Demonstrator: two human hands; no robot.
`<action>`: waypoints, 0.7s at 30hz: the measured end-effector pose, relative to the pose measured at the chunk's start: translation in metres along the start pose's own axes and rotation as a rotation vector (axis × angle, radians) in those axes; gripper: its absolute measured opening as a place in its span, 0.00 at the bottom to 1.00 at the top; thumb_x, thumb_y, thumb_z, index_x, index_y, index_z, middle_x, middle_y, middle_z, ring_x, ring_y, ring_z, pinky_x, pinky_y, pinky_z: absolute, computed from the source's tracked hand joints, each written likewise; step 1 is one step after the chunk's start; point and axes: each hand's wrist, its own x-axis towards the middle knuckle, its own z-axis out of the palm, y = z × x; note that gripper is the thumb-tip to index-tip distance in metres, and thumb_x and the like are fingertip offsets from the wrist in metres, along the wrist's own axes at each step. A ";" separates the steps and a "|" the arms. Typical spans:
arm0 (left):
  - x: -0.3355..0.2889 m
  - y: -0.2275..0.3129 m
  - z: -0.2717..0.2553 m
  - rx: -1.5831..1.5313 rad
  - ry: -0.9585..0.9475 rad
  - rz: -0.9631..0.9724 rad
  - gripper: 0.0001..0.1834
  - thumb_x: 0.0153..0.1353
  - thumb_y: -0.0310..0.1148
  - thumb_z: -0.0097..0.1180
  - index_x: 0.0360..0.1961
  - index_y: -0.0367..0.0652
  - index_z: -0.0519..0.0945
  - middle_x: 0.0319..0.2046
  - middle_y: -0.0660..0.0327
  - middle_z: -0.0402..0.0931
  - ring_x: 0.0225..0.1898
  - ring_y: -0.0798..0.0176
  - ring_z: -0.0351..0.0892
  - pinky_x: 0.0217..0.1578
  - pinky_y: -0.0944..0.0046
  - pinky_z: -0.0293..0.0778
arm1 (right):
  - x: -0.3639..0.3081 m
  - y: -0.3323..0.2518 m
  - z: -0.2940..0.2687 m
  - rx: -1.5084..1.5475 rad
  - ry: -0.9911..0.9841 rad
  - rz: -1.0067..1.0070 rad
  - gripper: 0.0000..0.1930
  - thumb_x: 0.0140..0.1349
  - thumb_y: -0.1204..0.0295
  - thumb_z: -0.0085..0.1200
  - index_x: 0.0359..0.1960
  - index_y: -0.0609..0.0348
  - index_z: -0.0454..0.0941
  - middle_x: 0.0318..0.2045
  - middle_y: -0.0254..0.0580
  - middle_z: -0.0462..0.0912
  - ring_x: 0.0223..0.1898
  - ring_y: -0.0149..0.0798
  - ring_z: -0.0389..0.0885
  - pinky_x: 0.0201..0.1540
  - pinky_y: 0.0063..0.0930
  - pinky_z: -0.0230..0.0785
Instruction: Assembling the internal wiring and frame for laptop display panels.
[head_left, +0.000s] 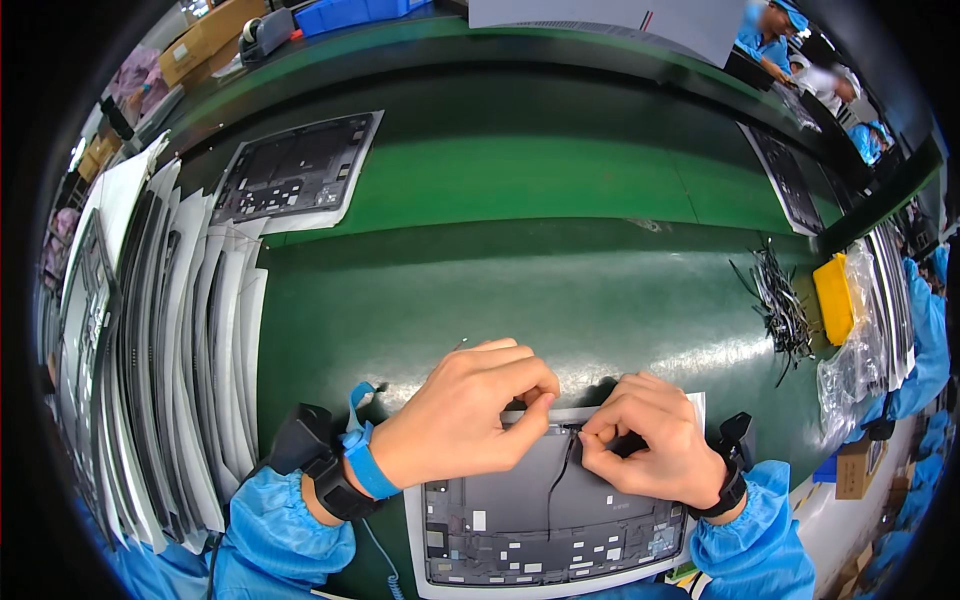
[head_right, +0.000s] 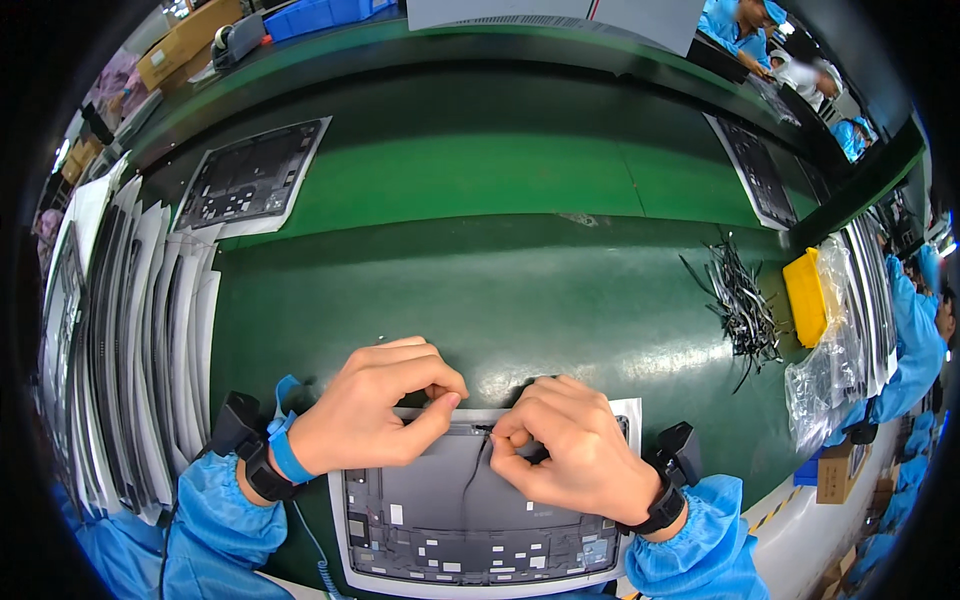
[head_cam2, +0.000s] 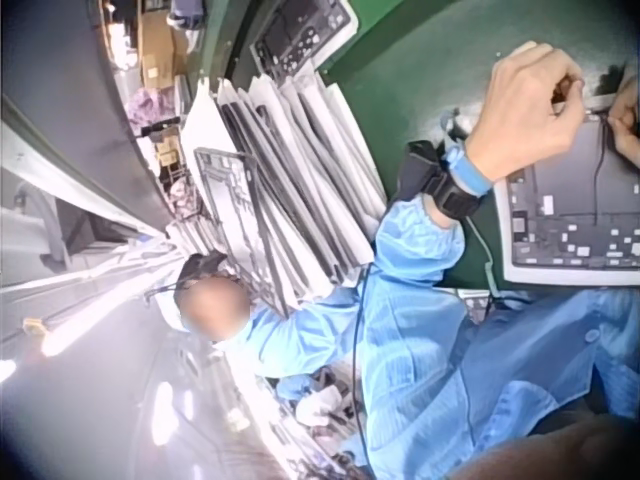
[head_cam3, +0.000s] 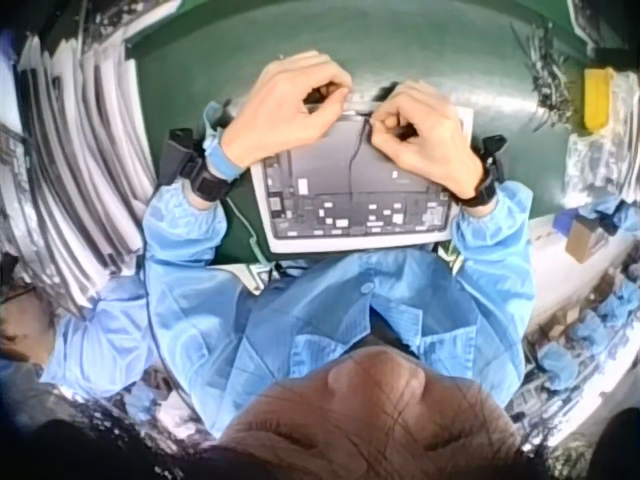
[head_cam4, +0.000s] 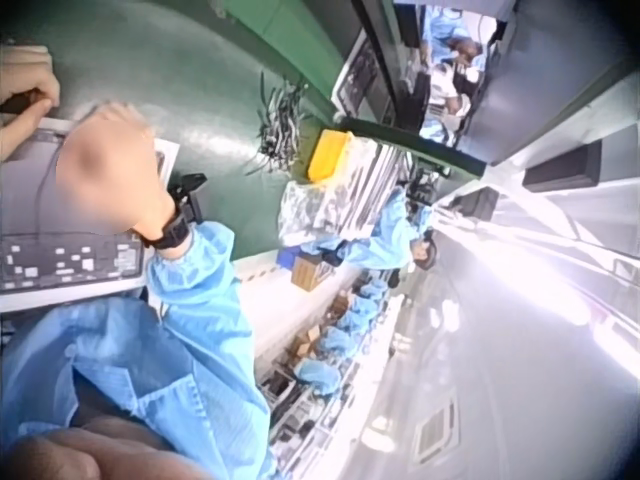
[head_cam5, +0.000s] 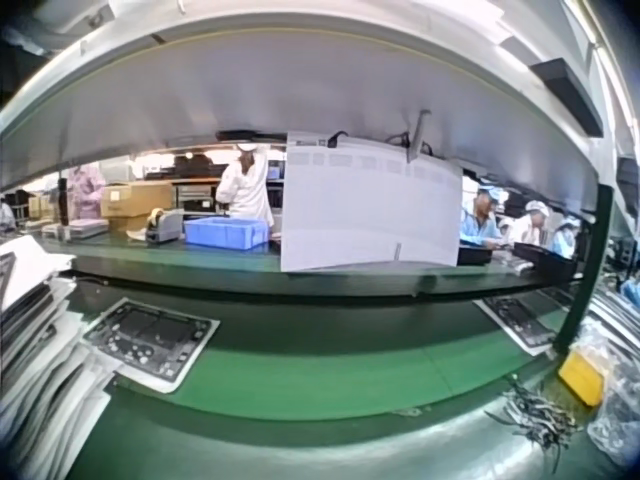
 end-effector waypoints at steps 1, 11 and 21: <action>0.000 0.000 0.000 -0.001 -0.002 0.001 0.03 0.55 0.20 0.63 0.32 0.36 0.83 0.24 0.57 0.78 0.28 0.58 0.78 0.29 0.60 0.72 | 0.000 0.000 0.000 -0.001 0.002 0.002 0.10 0.44 0.83 0.68 0.25 0.57 0.79 0.20 0.33 0.77 0.24 0.40 0.77 0.30 0.32 0.67; -0.002 0.001 -0.004 0.046 -0.054 0.025 0.03 0.54 0.21 0.63 0.31 0.38 0.82 0.25 0.58 0.77 0.29 0.55 0.75 0.31 0.57 0.69 | 0.008 -0.010 -0.002 0.088 -0.062 0.296 0.08 0.44 0.80 0.66 0.20 0.58 0.76 0.16 0.34 0.73 0.20 0.38 0.73 0.29 0.32 0.66; -0.004 -0.003 -0.003 -0.001 -0.058 0.142 0.06 0.50 0.24 0.64 0.31 0.41 0.83 0.28 0.60 0.76 0.32 0.55 0.74 0.34 0.57 0.67 | 0.009 -0.007 0.000 0.087 -0.071 0.257 0.08 0.46 0.81 0.65 0.21 0.59 0.76 0.16 0.35 0.72 0.18 0.35 0.71 0.24 0.31 0.62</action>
